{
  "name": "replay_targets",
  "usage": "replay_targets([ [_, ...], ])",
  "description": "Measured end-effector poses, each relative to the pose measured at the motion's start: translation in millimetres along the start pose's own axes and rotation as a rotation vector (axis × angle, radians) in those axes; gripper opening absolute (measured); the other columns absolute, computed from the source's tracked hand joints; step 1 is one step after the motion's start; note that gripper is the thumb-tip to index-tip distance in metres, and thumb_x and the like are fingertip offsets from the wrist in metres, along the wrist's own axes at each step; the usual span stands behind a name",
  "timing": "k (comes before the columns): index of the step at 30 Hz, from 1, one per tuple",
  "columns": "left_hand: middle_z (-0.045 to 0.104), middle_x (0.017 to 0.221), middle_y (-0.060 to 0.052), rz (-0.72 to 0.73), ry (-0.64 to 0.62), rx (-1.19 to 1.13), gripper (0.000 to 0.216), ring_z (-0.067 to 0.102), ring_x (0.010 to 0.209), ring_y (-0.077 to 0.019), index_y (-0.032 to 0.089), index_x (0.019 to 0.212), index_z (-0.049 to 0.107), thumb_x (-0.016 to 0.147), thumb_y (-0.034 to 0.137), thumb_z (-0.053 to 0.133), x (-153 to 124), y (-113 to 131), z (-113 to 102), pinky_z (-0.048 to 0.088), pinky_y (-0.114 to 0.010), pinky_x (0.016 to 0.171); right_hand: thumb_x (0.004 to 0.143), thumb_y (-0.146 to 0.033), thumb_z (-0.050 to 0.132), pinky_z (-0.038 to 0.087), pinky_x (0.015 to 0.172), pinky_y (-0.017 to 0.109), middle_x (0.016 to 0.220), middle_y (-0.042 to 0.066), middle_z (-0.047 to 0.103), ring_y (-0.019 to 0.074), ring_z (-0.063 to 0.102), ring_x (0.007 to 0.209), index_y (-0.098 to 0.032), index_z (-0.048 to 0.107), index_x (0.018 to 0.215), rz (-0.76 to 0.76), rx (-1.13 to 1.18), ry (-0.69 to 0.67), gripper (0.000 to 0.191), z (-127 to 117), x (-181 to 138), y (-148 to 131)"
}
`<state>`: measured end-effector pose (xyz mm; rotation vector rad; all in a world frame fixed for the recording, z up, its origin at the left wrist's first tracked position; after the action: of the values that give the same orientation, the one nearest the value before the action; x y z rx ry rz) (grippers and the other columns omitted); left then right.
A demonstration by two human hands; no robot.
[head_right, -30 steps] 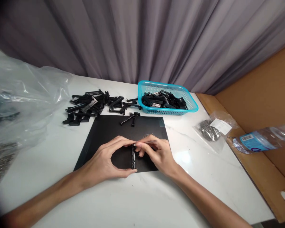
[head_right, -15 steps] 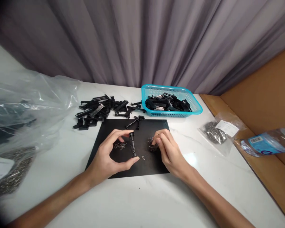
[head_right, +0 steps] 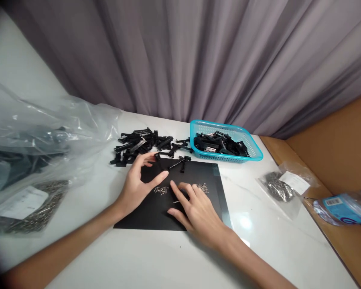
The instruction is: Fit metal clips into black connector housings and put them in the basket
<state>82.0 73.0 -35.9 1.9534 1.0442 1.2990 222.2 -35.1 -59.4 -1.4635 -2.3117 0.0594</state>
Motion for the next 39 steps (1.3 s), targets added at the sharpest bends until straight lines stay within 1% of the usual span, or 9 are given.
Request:
replay_targets([
  [6, 0.063, 0.121, -0.006, 0.047, -0.043, 0.043, 0.052, 0.063, 0.114, -0.0230, 0.024, 0.129, 0.056, 0.084, 0.028, 0.080, -3, 7, 5, 0.054, -0.040, 0.101, 0.106, -0.049, 0.048, 0.058, 0.089, 0.049, 0.133, 0.014, 0.063, 0.0300, 0.061, 0.105, -0.021, 0.050, 0.152, -0.027, -0.045, -0.070, 0.053, 6, 13, -9],
  [8, 0.064, 0.121, -0.006, 0.045, -0.038, 0.035, 0.051, 0.063, 0.113, -0.0235, 0.024, 0.128, 0.056, 0.083, 0.029, 0.081, -3, 7, 5, 0.054, -0.041, 0.101, 0.106, -0.044, 0.050, 0.058, 0.089, 0.048, 0.130, 0.014, 0.064, 0.0292, 0.062, 0.105, -0.022, 0.054, 0.146, -0.017, 0.003, -0.008, 0.046, 3, 14, -6],
  [11, 0.063, 0.122, -0.006, 0.065, -0.047, 0.042, 0.051, 0.062, 0.114, -0.0240, 0.025, 0.128, 0.057, 0.083, 0.029, 0.080, -3, 8, 7, 0.054, -0.042, 0.102, 0.107, -0.031, 0.051, 0.057, 0.083, 0.042, 0.114, 0.012, 0.068, 0.0252, 0.065, 0.098, -0.023, 0.066, 0.121, 0.027, 0.114, 0.151, 0.022, -7, 14, 4],
  [14, 0.063, 0.121, -0.006, 0.083, -0.053, 0.052, 0.051, 0.062, 0.113, -0.0237, 0.024, 0.128, 0.057, 0.083, 0.029, 0.081, -2, 8, 8, 0.053, -0.041, 0.102, 0.107, -0.024, 0.052, 0.056, 0.079, 0.038, 0.101, 0.009, 0.069, 0.0222, 0.066, 0.090, -0.023, 0.067, 0.104, 0.074, 0.221, 0.225, 0.016, -12, 13, 13],
  [18, 0.063, 0.119, -0.006, 0.087, -0.066, 0.038, 0.049, 0.062, 0.111, -0.0230, 0.022, 0.125, 0.058, 0.083, 0.029, 0.081, -1, 8, 8, 0.053, -0.041, 0.101, 0.106, -0.022, 0.052, 0.057, 0.077, 0.036, 0.098, 0.008, 0.070, 0.0207, 0.068, 0.087, -0.023, 0.070, 0.106, 0.073, 0.329, 0.236, 0.018, -18, 11, 15],
  [22, 0.063, 0.123, -0.006, 0.151, -0.157, 0.036, 0.055, 0.063, 0.113, -0.0239, 0.024, 0.128, 0.057, 0.081, 0.030, 0.083, -3, 17, 14, 0.055, -0.041, 0.100, 0.104, -0.024, 0.056, 0.057, 0.066, 0.032, 0.094, 0.008, 0.071, 0.0191, 0.069, 0.080, -0.022, 0.076, 0.108, 0.110, 0.401, 0.307, 0.021, -31, 5, 28],
  [26, 0.063, 0.127, -0.007, 0.219, -0.249, 0.029, 0.062, 0.063, 0.116, -0.0256, 0.026, 0.132, 0.057, 0.078, 0.033, 0.087, -8, 26, 21, 0.055, -0.044, 0.104, 0.103, -0.027, 0.058, 0.057, 0.063, 0.033, 0.093, 0.008, 0.073, 0.0188, 0.068, 0.074, -0.022, 0.078, 0.113, 0.178, 0.400, 0.348, 0.023, -36, -2, 43],
  [33, 0.062, 0.127, -0.007, 0.242, -0.292, 0.039, 0.065, 0.063, 0.117, -0.0249, 0.027, 0.135, 0.056, 0.078, 0.033, 0.087, -12, 28, 26, 0.055, -0.042, 0.105, 0.101, -0.027, 0.059, 0.057, 0.071, 0.034, 0.101, 0.006, 0.079, 0.0213, 0.074, 0.083, -0.023, 0.075, 0.106, 0.267, 0.478, 0.283, 0.017, -29, -3, 49],
  [39, 0.062, 0.131, -0.007, 0.288, -0.347, 0.056, 0.066, 0.062, 0.123, -0.0252, 0.026, 0.138, 0.055, 0.080, 0.032, 0.086, -15, 35, 29, 0.053, -0.042, 0.109, 0.100, -0.028, 0.059, 0.051, 0.064, 0.031, 0.091, 0.004, 0.077, 0.0174, 0.064, 0.069, -0.022, 0.074, 0.099, 0.294, 0.476, 0.247, 0.016, -35, -2, 46],
])
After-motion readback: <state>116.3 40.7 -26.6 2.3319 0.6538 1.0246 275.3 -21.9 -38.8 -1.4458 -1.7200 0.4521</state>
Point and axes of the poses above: each hand's wrist, its own x-axis towards the middle knuckle, its own z-axis out of the palm, y = z × x, the point moved 9 cm from there along x, towards the middle knuckle
